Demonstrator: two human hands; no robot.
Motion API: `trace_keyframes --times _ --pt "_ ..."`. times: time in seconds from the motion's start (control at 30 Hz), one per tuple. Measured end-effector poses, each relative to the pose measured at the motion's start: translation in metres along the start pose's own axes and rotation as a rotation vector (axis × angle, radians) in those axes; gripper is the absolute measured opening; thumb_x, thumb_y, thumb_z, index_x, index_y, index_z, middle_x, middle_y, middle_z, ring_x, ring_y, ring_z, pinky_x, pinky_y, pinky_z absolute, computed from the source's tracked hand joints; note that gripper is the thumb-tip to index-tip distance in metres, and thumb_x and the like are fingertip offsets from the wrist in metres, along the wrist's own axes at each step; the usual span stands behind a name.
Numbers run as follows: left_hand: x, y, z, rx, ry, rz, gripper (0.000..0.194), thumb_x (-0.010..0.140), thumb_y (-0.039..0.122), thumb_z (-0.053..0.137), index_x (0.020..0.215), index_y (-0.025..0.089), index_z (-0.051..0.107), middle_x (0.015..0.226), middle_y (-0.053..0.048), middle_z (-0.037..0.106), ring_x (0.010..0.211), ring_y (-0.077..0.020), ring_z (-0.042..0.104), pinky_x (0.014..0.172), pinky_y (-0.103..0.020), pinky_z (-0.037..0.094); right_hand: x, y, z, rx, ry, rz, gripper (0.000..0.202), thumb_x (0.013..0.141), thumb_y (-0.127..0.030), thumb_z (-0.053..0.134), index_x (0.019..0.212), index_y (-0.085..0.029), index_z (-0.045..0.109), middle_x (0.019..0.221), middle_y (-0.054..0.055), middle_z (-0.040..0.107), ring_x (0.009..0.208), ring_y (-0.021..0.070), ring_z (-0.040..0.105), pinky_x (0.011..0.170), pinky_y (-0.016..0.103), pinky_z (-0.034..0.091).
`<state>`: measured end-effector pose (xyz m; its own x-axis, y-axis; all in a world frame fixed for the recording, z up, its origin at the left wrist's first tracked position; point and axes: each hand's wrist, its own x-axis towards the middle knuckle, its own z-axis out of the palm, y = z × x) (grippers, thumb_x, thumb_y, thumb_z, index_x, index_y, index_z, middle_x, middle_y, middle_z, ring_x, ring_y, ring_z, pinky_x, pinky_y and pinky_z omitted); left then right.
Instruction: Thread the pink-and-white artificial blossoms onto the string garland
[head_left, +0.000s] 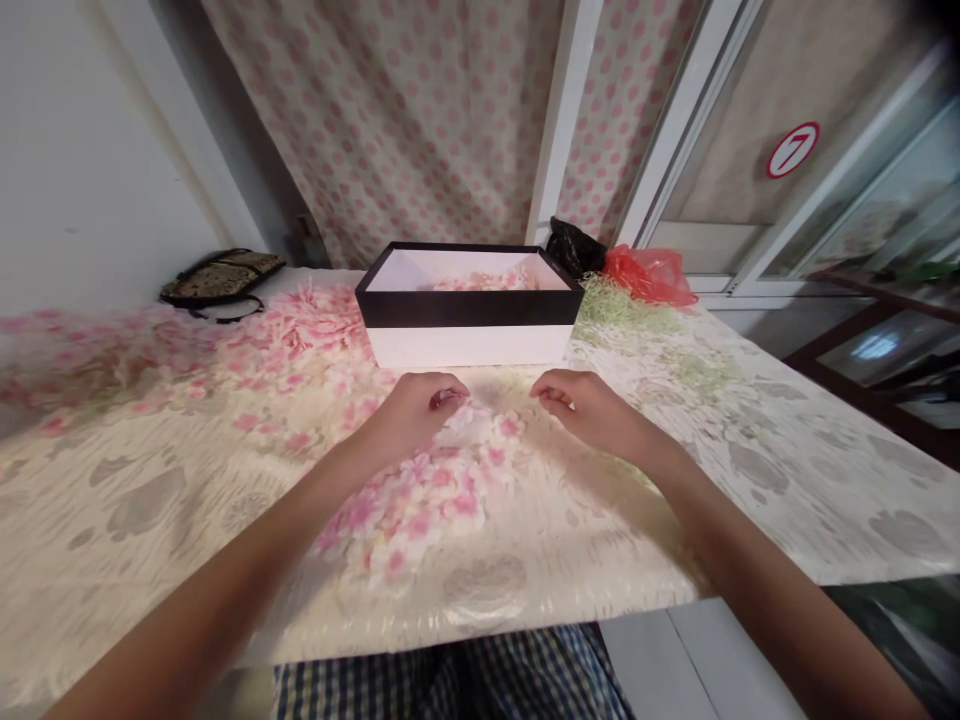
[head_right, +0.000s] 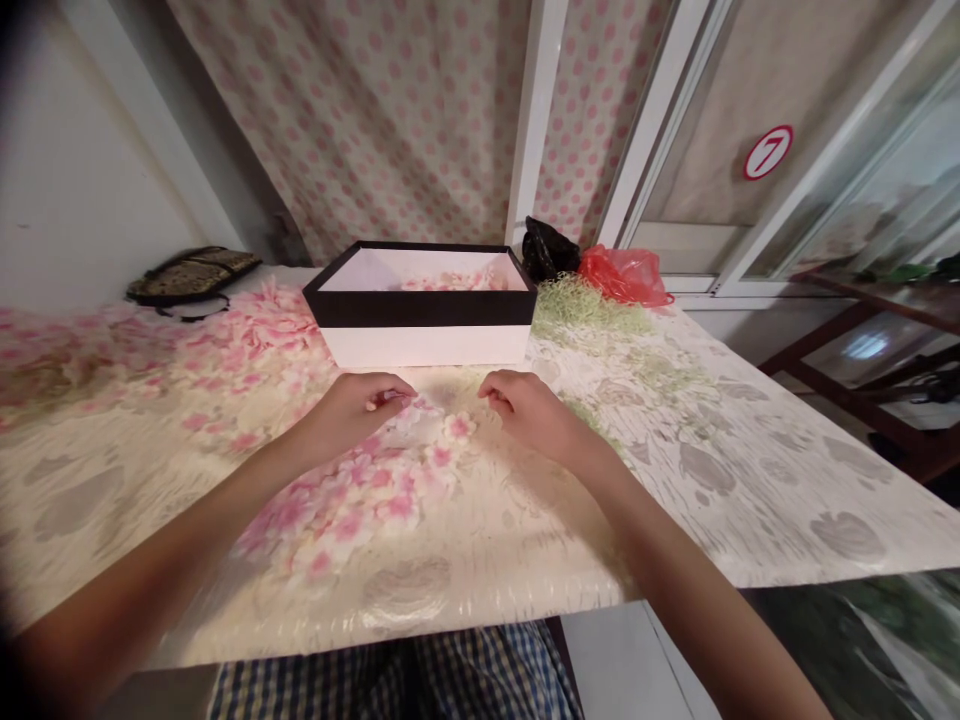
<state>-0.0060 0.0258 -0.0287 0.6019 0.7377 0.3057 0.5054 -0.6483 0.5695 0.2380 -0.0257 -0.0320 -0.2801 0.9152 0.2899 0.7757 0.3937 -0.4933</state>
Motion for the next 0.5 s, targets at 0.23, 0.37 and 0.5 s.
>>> trace_keyframes --times 0.23,0.37,0.5 --pt "0.001 -0.003 0.0 -0.01 0.099 -0.044 0.018 0.086 0.025 0.05 0.085 0.018 0.067 0.077 -0.002 0.069 0.064 -0.0148 0.06 0.059 -0.023 0.042 0.0 -0.005 0.004 0.051 0.131 -0.008 0.028 0.085 -0.01 0.045 0.107 -0.02 0.058 0.11 0.008 0.064 0.099 0.0194 0.063 0.088 0.035 0.048" --pt "0.001 -0.006 0.001 0.016 0.105 -0.085 0.019 0.086 0.029 0.05 0.091 0.019 0.066 0.071 -0.001 0.066 0.059 -0.0148 0.058 0.055 -0.022 0.041 -0.001 -0.01 0.004 0.003 0.067 -0.079 0.041 0.084 -0.006 0.042 0.119 -0.022 0.054 0.121 0.006 0.061 0.11 0.0189 0.058 0.096 0.036 0.045" --pt "0.001 -0.006 0.001 0.014 0.116 -0.137 0.023 0.085 0.032 0.051 0.098 0.02 0.065 0.072 -0.002 0.066 0.058 -0.0151 0.057 0.054 -0.023 0.042 -0.004 -0.017 -0.008 -0.381 0.031 0.151 0.036 0.086 -0.01 0.04 0.116 -0.021 0.057 0.12 0.011 0.059 0.102 0.0237 0.062 0.085 0.038 0.049"
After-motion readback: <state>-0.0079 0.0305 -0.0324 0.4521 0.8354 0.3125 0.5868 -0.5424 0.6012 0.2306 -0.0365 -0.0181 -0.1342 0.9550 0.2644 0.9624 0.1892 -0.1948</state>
